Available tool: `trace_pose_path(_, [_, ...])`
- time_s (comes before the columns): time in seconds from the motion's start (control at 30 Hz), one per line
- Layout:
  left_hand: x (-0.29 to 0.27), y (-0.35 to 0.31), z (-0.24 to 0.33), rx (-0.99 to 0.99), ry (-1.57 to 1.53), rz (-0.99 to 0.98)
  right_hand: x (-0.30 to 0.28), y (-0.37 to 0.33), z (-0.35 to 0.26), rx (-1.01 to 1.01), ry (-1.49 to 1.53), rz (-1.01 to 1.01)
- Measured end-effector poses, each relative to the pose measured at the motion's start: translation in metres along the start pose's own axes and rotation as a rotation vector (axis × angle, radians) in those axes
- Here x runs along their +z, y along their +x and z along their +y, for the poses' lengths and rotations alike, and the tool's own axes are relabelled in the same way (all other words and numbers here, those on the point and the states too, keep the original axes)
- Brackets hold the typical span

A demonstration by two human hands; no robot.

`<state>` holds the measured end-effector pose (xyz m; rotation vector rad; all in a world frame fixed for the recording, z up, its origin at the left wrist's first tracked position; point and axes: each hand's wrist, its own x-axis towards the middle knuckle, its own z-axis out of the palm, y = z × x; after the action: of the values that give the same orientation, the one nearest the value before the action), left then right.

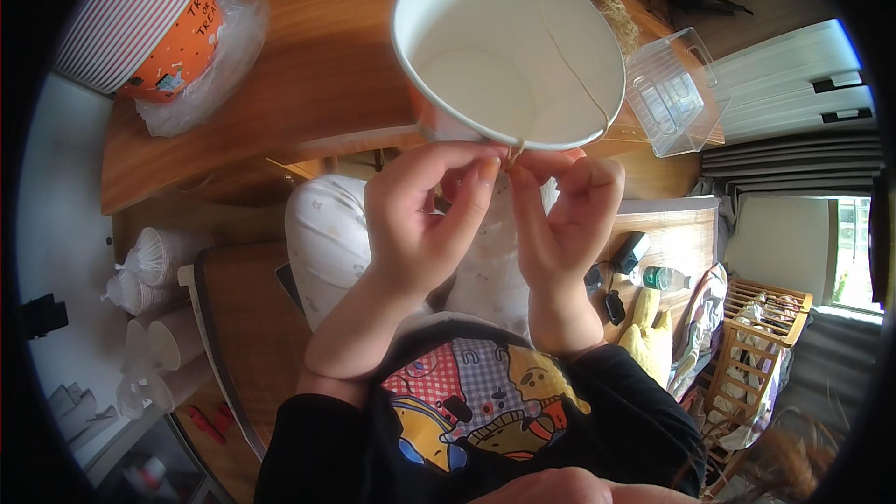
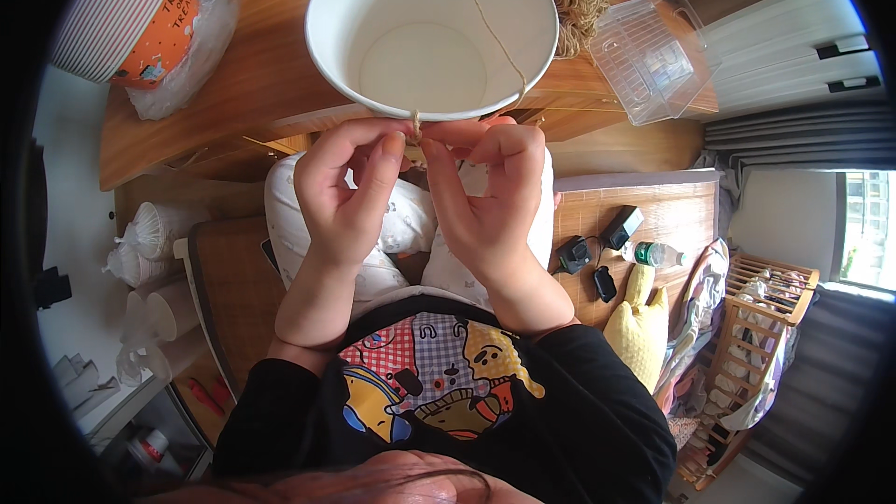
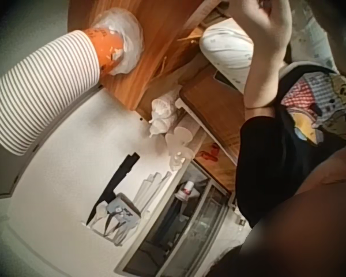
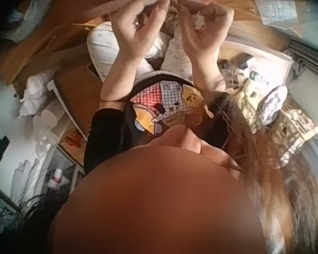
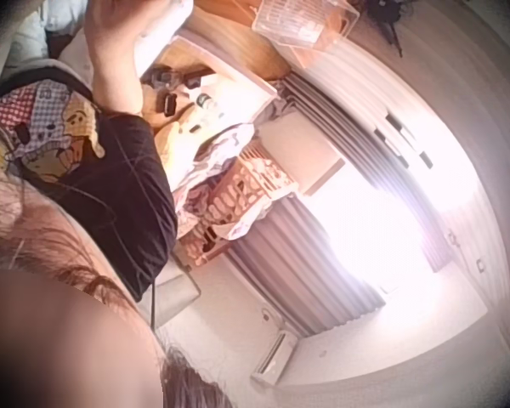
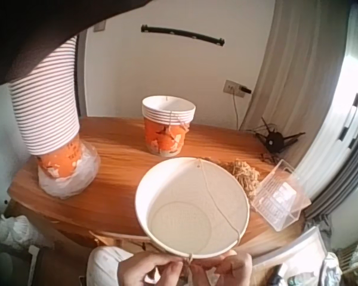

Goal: Tying thin decorative or functional strings to the rims of paper buckets.

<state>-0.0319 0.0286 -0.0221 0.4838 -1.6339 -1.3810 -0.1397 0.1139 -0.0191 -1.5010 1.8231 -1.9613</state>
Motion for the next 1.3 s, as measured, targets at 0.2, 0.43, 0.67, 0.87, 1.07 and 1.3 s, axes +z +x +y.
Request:
trace_pose_path(0.2, [0.003,0.002,-0.003,0.008,-0.054,0.007,-0.001,0.001,0.002,-0.028,-0.046,-0.003])
trace_pose_path(0.43, [0.007,0.006,0.0,0.034,-0.006,-0.006,-0.007,0.002,0.004,-0.082,-0.137,0.003])
trace_pose_path(0.67, [0.003,0.003,-0.001,-0.194,-0.269,-0.061,-0.019,0.007,-0.008,-0.304,-0.314,0.064])
trace_pose_path(0.87, [0.0,0.008,0.001,-0.432,-0.625,-0.121,-0.021,0.016,-0.012,-0.419,-0.26,-0.019])
trace_pose_path(1.07, [-0.007,0.008,-0.005,-0.571,-0.78,-0.235,-0.02,0.019,-0.015,-0.379,-0.253,-0.106])
trace_pose_path(1.3, [-0.008,0.007,-0.007,-0.659,-0.814,-0.275,-0.018,0.019,-0.01,-0.383,-0.189,-0.1])
